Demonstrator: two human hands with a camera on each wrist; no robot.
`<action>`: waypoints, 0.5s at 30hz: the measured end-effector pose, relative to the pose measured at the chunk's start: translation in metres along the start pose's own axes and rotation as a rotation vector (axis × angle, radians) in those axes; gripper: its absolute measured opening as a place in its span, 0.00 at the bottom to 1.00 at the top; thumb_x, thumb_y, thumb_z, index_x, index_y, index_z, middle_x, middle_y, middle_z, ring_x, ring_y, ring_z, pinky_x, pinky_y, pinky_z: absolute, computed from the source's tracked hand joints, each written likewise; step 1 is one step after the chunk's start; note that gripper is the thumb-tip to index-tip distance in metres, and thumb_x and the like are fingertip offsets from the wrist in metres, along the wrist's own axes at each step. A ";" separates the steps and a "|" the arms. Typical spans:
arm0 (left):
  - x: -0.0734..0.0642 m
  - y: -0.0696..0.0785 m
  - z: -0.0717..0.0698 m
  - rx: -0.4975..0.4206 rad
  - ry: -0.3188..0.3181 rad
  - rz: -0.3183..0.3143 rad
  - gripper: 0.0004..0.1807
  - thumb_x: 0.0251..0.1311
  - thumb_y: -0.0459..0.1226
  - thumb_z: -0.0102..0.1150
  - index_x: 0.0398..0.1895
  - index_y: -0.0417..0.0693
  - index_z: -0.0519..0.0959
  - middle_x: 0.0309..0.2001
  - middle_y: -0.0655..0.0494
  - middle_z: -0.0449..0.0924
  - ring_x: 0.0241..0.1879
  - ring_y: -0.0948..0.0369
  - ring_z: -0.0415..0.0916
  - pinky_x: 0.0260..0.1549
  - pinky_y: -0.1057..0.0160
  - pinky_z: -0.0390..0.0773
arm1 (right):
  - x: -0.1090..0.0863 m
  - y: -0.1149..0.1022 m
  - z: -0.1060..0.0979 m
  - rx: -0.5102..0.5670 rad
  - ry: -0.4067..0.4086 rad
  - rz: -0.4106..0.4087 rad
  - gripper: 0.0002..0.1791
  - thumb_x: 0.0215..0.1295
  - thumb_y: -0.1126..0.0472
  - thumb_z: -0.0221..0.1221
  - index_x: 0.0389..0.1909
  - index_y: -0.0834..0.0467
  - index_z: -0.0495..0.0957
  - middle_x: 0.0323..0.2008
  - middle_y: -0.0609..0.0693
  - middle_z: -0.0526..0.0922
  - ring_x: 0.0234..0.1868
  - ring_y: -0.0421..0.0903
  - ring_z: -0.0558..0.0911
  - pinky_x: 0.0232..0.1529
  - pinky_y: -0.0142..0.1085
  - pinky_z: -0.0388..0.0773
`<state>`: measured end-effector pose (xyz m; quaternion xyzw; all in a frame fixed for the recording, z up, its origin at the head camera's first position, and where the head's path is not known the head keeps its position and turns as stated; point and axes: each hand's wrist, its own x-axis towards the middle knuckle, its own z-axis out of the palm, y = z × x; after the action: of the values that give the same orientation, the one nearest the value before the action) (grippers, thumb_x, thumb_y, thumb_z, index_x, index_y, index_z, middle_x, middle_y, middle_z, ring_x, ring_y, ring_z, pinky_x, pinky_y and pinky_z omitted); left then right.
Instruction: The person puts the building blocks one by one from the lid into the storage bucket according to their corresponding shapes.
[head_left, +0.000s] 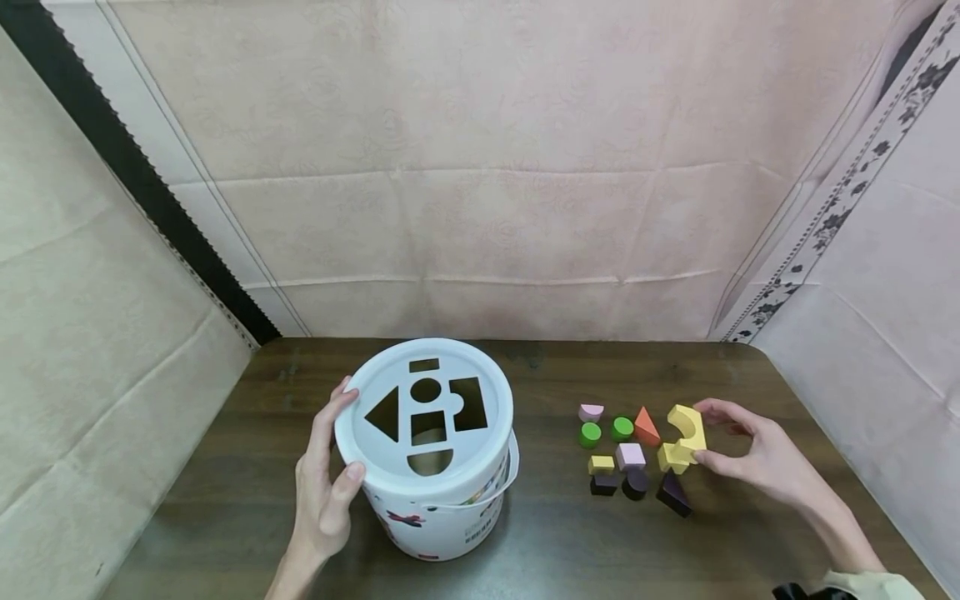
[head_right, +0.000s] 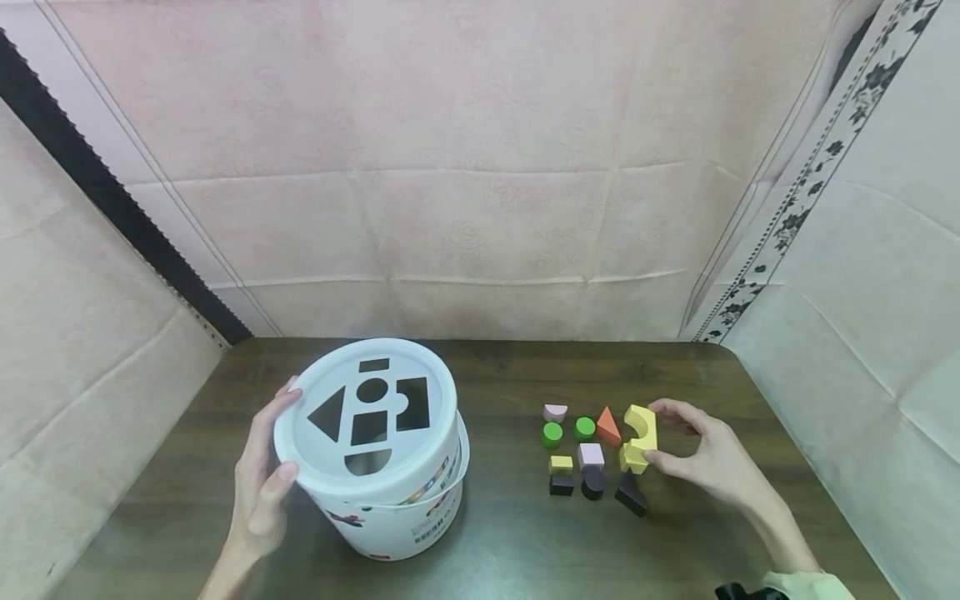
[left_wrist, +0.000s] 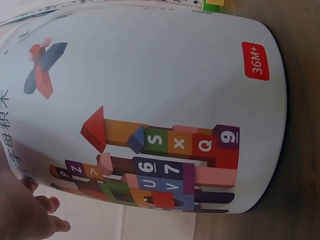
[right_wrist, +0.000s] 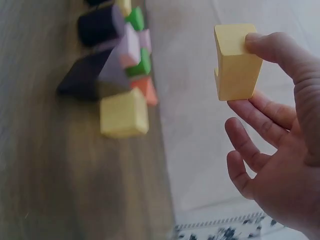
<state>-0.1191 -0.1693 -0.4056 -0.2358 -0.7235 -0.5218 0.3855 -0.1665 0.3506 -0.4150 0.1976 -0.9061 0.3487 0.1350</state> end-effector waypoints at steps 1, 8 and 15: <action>0.000 0.000 0.000 0.002 0.002 -0.001 0.33 0.65 0.48 0.49 0.67 0.32 0.69 0.68 0.37 0.68 0.66 0.52 0.69 0.58 0.67 0.66 | 0.002 -0.004 0.000 0.003 0.000 -0.009 0.31 0.47 0.64 0.77 0.55 0.57 0.78 0.46 0.48 0.84 0.47 0.33 0.78 0.47 0.26 0.66; -0.001 0.000 -0.001 0.003 0.004 -0.009 0.33 0.66 0.47 0.49 0.67 0.32 0.69 0.69 0.38 0.67 0.64 0.54 0.71 0.56 0.67 0.67 | 0.015 -0.034 0.001 0.013 0.001 -0.079 0.33 0.44 0.66 0.78 0.55 0.55 0.79 0.47 0.47 0.84 0.47 0.32 0.77 0.48 0.24 0.65; -0.001 -0.001 -0.001 -0.008 -0.002 -0.006 0.33 0.66 0.46 0.49 0.67 0.32 0.69 0.69 0.37 0.67 0.65 0.53 0.70 0.57 0.67 0.66 | 0.026 -0.067 0.002 0.045 -0.003 -0.130 0.33 0.44 0.65 0.78 0.55 0.51 0.79 0.46 0.42 0.83 0.47 0.36 0.79 0.49 0.26 0.66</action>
<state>-0.1188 -0.1700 -0.4066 -0.2358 -0.7227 -0.5254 0.3821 -0.1596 0.2969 -0.3678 0.2598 -0.8834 0.3593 0.1514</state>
